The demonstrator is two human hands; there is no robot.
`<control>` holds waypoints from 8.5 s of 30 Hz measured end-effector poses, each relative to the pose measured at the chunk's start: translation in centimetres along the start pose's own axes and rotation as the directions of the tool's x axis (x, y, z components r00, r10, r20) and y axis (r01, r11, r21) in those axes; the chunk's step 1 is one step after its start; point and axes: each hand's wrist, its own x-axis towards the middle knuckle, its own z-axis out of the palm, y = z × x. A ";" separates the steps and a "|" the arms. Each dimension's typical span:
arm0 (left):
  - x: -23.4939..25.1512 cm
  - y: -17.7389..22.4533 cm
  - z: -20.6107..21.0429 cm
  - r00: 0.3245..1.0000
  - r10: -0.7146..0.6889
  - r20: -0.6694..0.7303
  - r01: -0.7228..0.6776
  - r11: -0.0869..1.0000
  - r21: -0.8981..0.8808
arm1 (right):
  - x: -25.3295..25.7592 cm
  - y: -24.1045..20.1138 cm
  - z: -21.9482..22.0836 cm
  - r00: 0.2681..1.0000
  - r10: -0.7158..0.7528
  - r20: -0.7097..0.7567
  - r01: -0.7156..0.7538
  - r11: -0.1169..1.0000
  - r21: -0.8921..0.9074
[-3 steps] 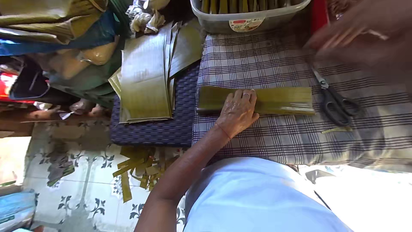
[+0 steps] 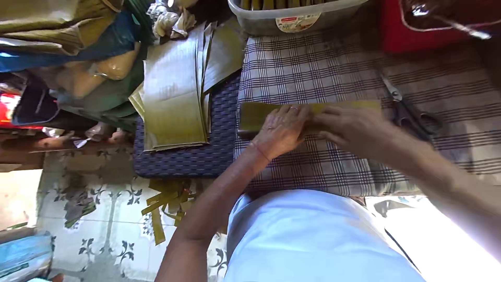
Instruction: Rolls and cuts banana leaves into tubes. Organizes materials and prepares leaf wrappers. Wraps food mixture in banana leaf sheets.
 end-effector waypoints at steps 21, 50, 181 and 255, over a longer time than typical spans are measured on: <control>-3.7 -6.3 -3.8 0.975 -0.028 0.221 0.028 1.000 0.006 | 3.7 -3.1 6.5 0.961 -0.156 -0.229 0.152 0.988 -0.037; -4.7 -7.2 -0.9 0.966 -0.140 -0.218 0.163 0.982 0.092 | -6.1 8.2 3.3 0.947 0.124 -0.295 -0.070 0.980 0.187; -1.3 0.7 -3.0 0.788 -0.551 -0.274 -0.531 -0.384 -0.756 | 4.0 -4.9 3.2 0.968 0.058 0.243 -0.244 0.420 0.874; -2.0 -0.3 -5.0 0.830 -0.523 -0.191 -0.460 -0.450 -0.766 | -1.0 -2.0 5.7 0.892 -0.255 0.373 -0.376 0.038 0.926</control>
